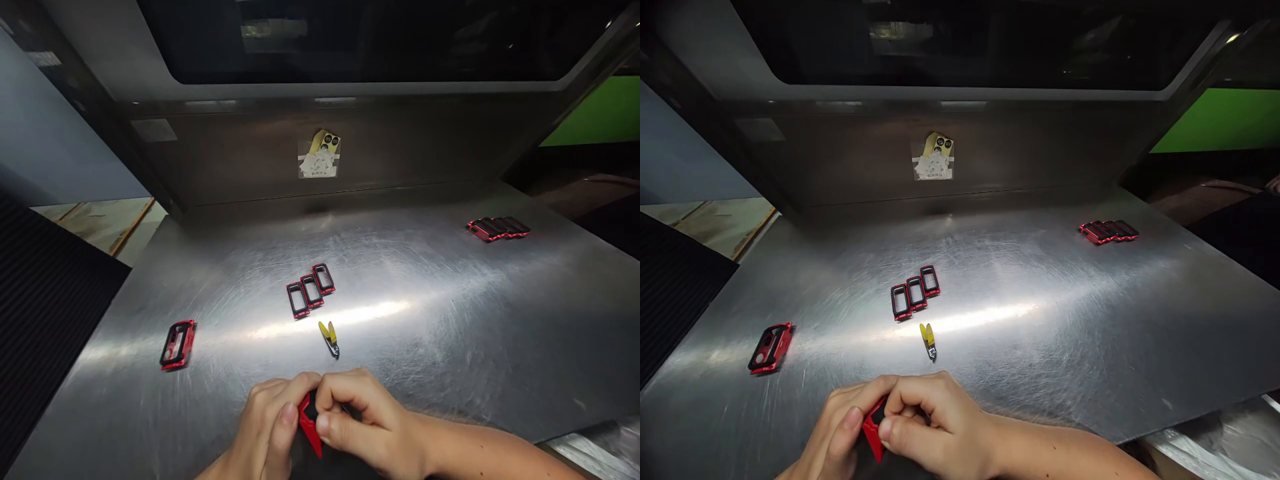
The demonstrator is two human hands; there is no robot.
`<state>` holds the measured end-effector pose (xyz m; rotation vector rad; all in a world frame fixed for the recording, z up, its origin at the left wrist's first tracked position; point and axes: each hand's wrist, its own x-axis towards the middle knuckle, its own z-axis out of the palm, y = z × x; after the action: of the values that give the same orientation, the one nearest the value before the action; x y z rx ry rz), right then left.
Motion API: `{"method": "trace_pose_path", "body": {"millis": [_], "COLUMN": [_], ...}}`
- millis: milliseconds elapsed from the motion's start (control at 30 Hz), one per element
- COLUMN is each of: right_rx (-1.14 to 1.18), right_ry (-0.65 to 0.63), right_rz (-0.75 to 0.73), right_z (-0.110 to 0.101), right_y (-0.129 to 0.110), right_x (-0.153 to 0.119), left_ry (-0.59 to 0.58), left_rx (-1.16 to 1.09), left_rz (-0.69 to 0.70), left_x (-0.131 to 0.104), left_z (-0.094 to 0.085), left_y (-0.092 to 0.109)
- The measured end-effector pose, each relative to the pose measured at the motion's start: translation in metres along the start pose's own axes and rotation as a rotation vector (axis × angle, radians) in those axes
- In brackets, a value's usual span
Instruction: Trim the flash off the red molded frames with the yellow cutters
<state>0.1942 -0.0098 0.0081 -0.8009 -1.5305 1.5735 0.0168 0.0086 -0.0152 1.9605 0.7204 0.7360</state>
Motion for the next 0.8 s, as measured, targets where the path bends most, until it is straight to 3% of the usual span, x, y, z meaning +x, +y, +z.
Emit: {"method": "trace_pose_path", "body": {"millis": [167,433,800], "right_rx": [-0.01,-0.053,0.079], "right_ry": [0.014,0.084,0.101], "right_rz": [-0.009,-0.074,0.015], "right_z": [0.001,0.01,0.01], "right_y": [0.001,0.009,0.012], "right_x": [0.0,0.0,-0.001], "left_ry": [0.022,0.047,0.027], "left_rx": [0.082,0.007,0.049], "left_rz": [0.094,0.041,0.027], "left_x": [0.001,0.004,0.005], "left_z": [0.001,0.005,0.003], "left_y": [-0.003,0.002,0.001]}}
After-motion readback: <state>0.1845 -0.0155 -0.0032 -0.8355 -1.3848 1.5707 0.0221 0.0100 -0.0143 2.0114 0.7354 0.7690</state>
